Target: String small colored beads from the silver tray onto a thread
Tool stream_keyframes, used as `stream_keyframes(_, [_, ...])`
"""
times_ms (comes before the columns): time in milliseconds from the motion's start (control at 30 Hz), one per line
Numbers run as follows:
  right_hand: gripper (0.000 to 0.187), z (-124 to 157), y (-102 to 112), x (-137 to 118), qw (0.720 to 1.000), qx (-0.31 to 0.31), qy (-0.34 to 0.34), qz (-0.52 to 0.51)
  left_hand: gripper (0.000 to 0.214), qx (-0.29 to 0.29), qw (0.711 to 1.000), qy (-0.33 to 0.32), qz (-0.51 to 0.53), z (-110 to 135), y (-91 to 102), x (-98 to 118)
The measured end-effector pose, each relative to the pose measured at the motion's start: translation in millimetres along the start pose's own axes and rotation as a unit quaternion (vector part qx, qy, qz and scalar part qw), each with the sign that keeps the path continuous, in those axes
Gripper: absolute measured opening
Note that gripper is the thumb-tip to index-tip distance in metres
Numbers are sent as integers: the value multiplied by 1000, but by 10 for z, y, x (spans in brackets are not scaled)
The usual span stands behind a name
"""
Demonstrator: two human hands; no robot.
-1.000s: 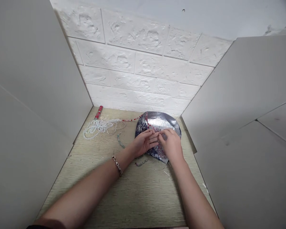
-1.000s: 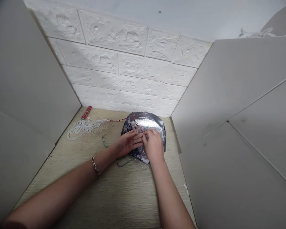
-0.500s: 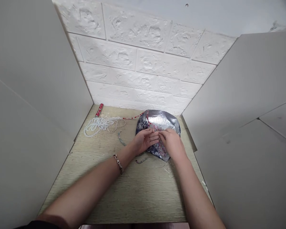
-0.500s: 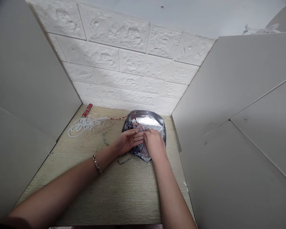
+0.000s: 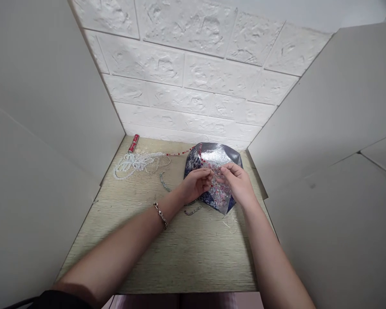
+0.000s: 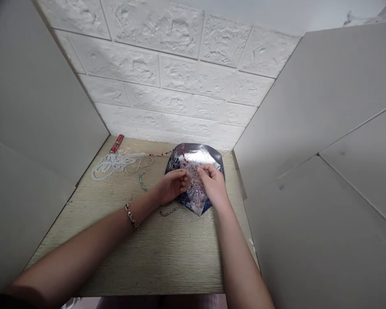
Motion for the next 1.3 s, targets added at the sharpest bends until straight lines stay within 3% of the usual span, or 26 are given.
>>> stream_keyframes(233, [21,46,-52,-12,992,-52,-50,-102,16,-7,999,6,-33,0,1,-6])
stream_keyframes(733, [22,52,-101,6,990,-83,-67,-91,19,-1,998,-13,-59,10,-37,1])
stream_keyframes(1300, [22,21,-71,65,990,-70,-66,-107,25,-6,994,-51,-100,-1,-8,-25])
Point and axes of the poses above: each hand's wrist, its own z-axis away from the middle knuckle, its own y-axis out of the back of the hand, x = y × z, the point moved 4 cm from there along -z, towards the middle knuckle, and after that the axes turned 11 degrees about -y, right-handed, at the moved point
